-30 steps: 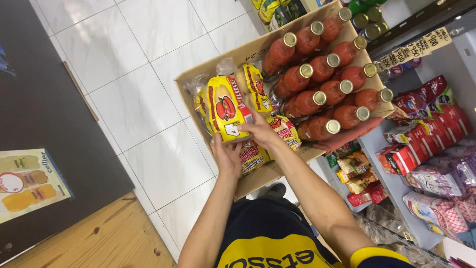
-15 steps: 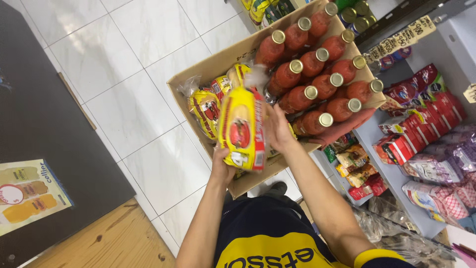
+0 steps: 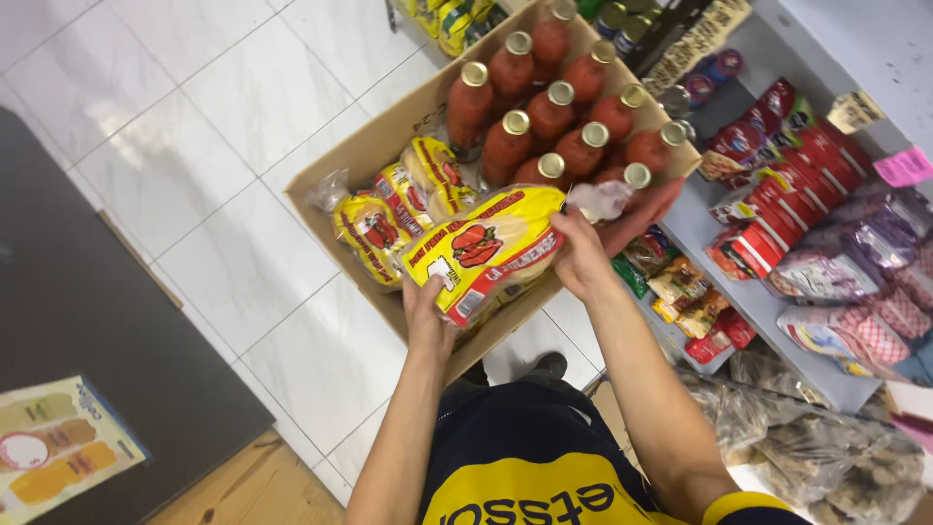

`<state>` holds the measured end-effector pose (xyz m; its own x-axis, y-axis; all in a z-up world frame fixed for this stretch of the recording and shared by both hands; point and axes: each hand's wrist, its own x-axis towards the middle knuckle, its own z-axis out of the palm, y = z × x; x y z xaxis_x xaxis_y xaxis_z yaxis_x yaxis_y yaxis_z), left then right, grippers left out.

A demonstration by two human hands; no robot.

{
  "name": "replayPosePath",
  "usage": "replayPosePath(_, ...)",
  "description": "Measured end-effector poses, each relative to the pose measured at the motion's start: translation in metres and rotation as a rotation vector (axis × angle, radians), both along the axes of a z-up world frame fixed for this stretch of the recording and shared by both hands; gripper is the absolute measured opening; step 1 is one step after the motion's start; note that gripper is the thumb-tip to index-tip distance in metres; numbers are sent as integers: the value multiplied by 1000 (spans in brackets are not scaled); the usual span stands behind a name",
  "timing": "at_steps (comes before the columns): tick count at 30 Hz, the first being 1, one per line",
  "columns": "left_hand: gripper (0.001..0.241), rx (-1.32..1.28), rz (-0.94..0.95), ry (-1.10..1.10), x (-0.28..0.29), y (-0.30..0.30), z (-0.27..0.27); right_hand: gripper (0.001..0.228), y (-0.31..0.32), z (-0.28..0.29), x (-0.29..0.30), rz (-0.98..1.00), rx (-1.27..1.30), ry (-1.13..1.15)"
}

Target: The person picks up bags of bread and bottles of sauce from a box on the floor and places them onto a metal shelving unit.

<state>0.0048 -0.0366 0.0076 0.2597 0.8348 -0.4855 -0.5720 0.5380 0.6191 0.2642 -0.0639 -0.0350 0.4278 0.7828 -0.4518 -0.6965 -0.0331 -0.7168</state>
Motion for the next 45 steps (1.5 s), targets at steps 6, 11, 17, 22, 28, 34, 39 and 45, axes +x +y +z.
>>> replayPosePath(6, 71, -37, -166, 6, 23, -2, 2, 86, -44, 34, 25, 254, 39, -326)
replayPosePath(11, 51, -109, -242, 47, 48, -19, -1, 48, -78, 24, 53, 2, -205, -195)
replayPosePath(17, 52, -40, -194, 111, 88, -51, 3, 51, -127, 14, 93, -30, -174, -158)
replayPosePath(22, 87, 42, -179, 114, 136, -73, 30, 64, -179, 41, 122, 90, -88, -260)
replayPosePath(28, 102, 217, -204, -157, 212, -108, 51, 73, -253, 59, 171, 10, -85, -318)
replayPosePath(34, 102, 365, -349, -247, 311, -133, 90, 67, -304, 77, 222, -325, -14, -251)
replayPosePath(39, 99, 468, -491, -233, 410, -131, 138, 57, -308, 108, 252, -589, 133, -225)
replayPosePath(45, 121, 582, -767, 105, 508, -124, 188, 70, -268, 198, 279, -932, 199, -104)
